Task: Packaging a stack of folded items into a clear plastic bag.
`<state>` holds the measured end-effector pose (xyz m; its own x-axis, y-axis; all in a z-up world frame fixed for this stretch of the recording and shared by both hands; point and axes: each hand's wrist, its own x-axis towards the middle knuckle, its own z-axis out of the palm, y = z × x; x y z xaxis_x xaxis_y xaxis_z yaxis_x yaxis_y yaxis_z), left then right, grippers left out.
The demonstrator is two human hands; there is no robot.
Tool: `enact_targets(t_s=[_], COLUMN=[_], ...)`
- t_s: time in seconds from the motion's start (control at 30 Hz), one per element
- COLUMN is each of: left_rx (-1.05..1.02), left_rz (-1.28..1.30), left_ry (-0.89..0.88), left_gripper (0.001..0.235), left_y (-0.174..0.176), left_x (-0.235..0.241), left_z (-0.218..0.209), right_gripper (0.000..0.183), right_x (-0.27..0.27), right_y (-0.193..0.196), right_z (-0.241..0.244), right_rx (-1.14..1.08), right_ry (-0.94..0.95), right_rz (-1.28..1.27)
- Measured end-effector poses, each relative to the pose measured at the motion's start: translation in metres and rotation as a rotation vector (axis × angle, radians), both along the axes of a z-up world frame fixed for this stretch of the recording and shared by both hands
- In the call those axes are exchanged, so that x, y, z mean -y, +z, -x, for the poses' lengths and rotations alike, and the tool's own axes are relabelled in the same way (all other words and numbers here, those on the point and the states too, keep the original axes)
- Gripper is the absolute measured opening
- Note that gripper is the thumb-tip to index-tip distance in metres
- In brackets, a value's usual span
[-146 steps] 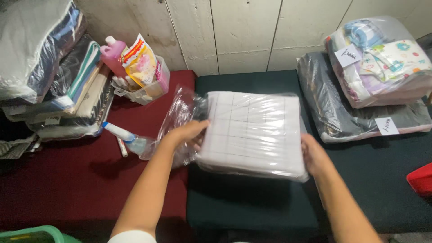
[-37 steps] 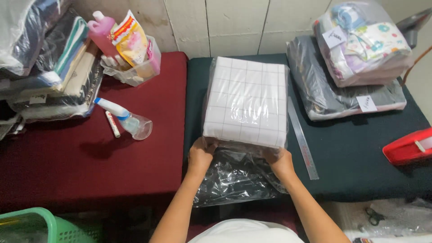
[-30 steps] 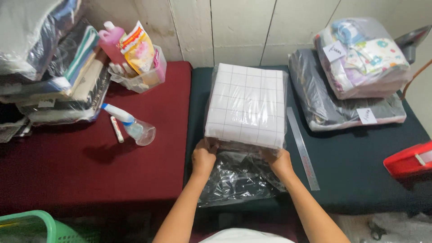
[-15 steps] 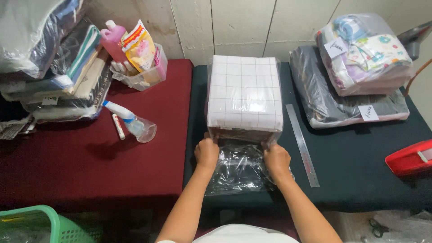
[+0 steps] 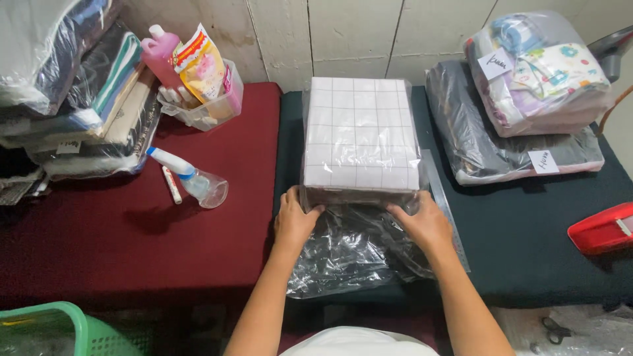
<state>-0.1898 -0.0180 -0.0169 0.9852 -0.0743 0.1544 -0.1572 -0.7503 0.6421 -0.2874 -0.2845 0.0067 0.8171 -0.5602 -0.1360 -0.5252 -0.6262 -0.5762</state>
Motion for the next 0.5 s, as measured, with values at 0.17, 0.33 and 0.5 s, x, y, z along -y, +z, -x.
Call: enact_targets(t_s=[0.17,0.33,0.5], left_rx=[-0.248,-0.277,0.542], left_rz=[0.046,0.099,-0.011], left_ry=[-0.056,-0.003,-0.129], left_gripper=[0.068,0.090,0.069], left_y=[-0.014,0.028,0.032], left_x=[-0.005,0.008,-0.009], left_z=[-0.006,0.019,0.093], right_gripper=[0.068,0.066,0.040], right_x=[0.005,-0.007,-0.039], right_y=[0.006,-0.012,0.006], right_z=[0.006,0.017,0.064], right_rx=[-0.022,0.304,0.821], right_ry=[-0.072,-0.008,0.252], right_rz=[-0.018,0.139,0.374])
